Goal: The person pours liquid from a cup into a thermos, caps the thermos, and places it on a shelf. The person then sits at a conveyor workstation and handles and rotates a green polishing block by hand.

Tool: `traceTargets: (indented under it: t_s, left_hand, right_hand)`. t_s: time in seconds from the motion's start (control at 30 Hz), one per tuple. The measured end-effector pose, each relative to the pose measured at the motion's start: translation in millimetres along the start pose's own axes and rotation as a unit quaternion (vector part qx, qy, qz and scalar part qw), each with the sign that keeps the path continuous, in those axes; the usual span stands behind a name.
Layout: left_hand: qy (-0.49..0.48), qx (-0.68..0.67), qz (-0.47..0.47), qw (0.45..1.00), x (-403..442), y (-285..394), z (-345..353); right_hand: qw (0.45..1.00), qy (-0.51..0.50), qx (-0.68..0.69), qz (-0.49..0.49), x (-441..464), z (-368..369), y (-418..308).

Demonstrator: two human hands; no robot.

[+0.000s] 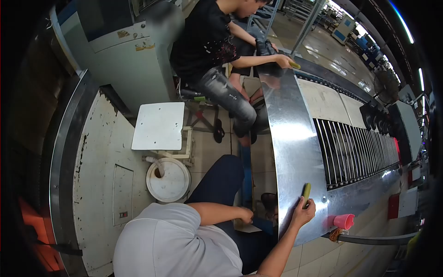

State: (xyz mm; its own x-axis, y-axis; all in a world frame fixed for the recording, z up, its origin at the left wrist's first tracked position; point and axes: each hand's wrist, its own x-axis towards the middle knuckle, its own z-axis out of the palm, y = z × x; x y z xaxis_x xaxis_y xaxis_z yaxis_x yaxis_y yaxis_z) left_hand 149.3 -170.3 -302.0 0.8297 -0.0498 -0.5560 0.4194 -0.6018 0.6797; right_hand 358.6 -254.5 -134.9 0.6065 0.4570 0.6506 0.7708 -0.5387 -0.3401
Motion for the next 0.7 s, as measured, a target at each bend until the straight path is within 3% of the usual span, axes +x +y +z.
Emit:
traceTargets:
  t_s: [0.1,0.13,0.2,0.3,0.43,0.53,0.63,0.7]
  left_hand:
    - [0.001,-0.011,-0.005,1.0,-3.3,2.0,-6.8]
    - [0.009,-0.017,-0.007,1.0,-4.7,1.5,-5.6]
    - [0.016,-0.008,-0.008,1.0,-4.6,-0.8,-7.3]
    - [0.002,0.01,0.009,1.0,17.7,-12.7,6.7]
    - [0.014,-0.027,-0.021,0.999,-1.4,-5.5,-3.8]
    - [0.006,-0.018,-0.019,1.0,-3.4,-1.9,-6.8]
    - [0.002,-0.027,-0.02,0.999,-9.6,1.9,-12.5]
    - [0.004,-0.031,-0.019,0.999,-12.0,2.2,-15.0]
  right_hand:
    - [0.996,-0.082,-0.002,0.04,7.2,-9.7,-7.4]
    - [0.997,-0.035,-0.065,-0.021,2.4,-5.0,-5.9]
    - [0.996,-0.037,-0.073,-0.039,3.4,2.9,3.7]
    - [0.993,-0.067,-0.05,-0.086,-1.4,8.5,20.3]
    - [0.984,-0.1,-0.034,-0.143,6.2,-6.5,-15.4]
    - [0.986,-0.129,0.027,-0.098,8.7,-4.8,-11.8]
    - [0.99,-0.102,-0.039,-0.087,5.1,-8.3,-21.0]
    - [0.989,-0.107,-0.012,-0.097,5.1,-5.5,-17.9]
